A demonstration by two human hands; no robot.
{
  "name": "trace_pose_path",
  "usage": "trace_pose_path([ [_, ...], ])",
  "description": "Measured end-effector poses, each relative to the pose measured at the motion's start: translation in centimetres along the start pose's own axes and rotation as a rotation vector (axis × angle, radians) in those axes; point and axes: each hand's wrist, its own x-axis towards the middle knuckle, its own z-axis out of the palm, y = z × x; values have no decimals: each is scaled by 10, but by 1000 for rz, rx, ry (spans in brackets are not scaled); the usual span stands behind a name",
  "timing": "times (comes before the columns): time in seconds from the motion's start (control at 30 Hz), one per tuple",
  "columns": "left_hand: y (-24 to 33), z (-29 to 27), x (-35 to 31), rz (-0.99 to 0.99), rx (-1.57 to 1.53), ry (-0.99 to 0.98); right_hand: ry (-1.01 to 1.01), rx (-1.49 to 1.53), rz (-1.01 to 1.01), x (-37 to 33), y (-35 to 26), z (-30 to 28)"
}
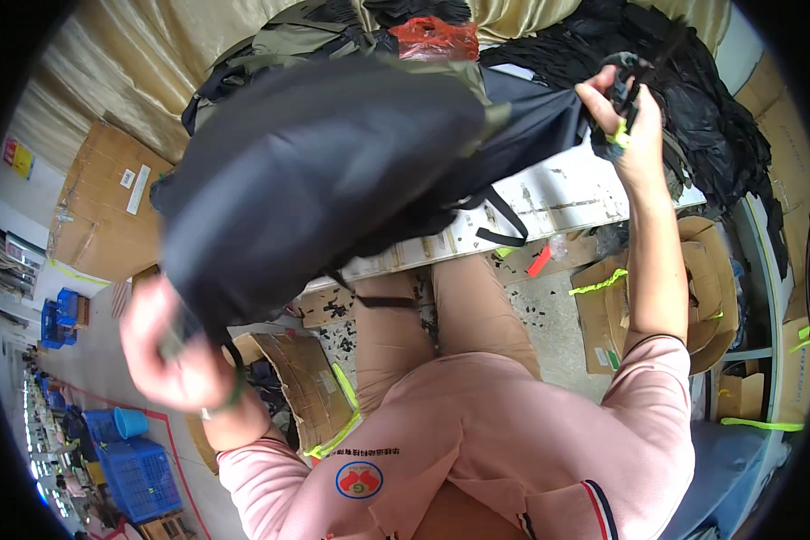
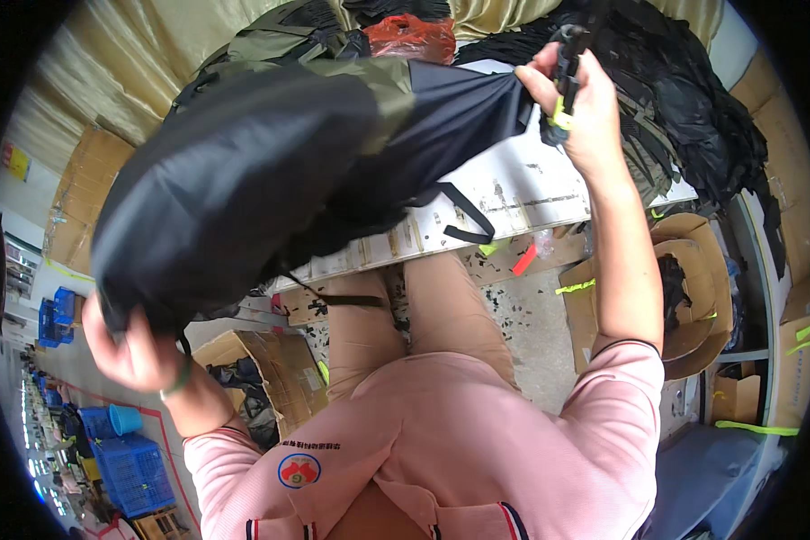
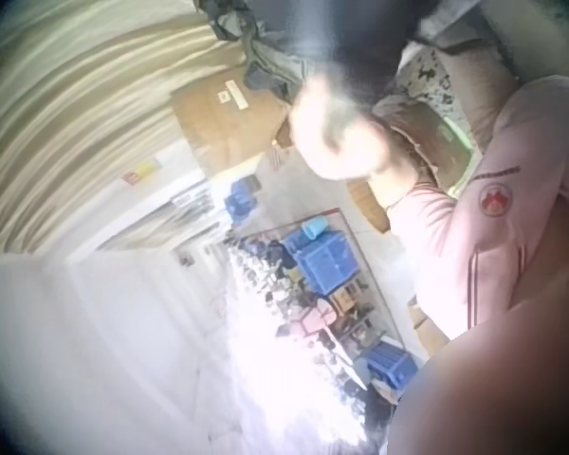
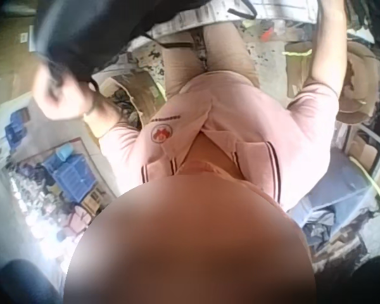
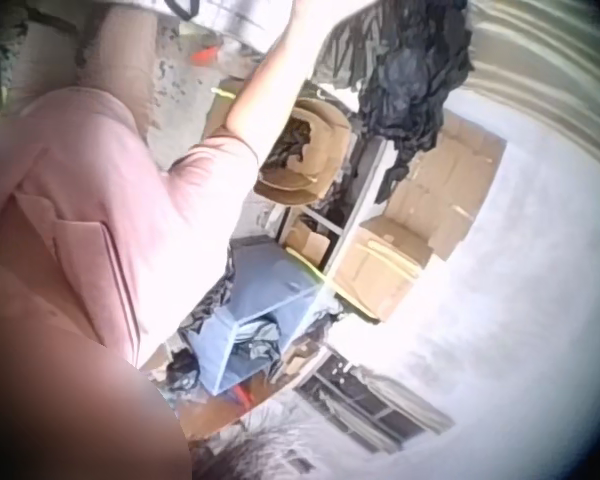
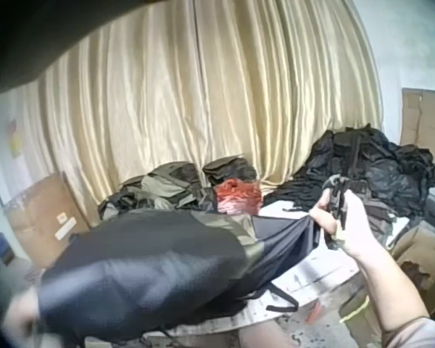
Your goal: Trimming excess material from synthetic fabric outdoor gear using scissors.
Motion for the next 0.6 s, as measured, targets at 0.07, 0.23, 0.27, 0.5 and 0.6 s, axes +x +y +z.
trace_pose_path([
  [0.07, 55, 2, 8, 231, 300, -736, -61, -80, -75, 7, 17, 10],
  [0.23, 21, 82, -152, 7, 29, -1528, -147, -192, 80, -24, 157, -5],
  [0.27, 8, 87, -186, 104, 28, -1572, -141, -281, 158, -40, 191, -16],
  [0.5, -70, 92, -178, -418, 3, -1115, -243, -95, 534, -141, 121, 19],
  [0.6, -106, 66, -195, -414, 273, -1115, -412, 178, 671, -175, 107, 32],
])
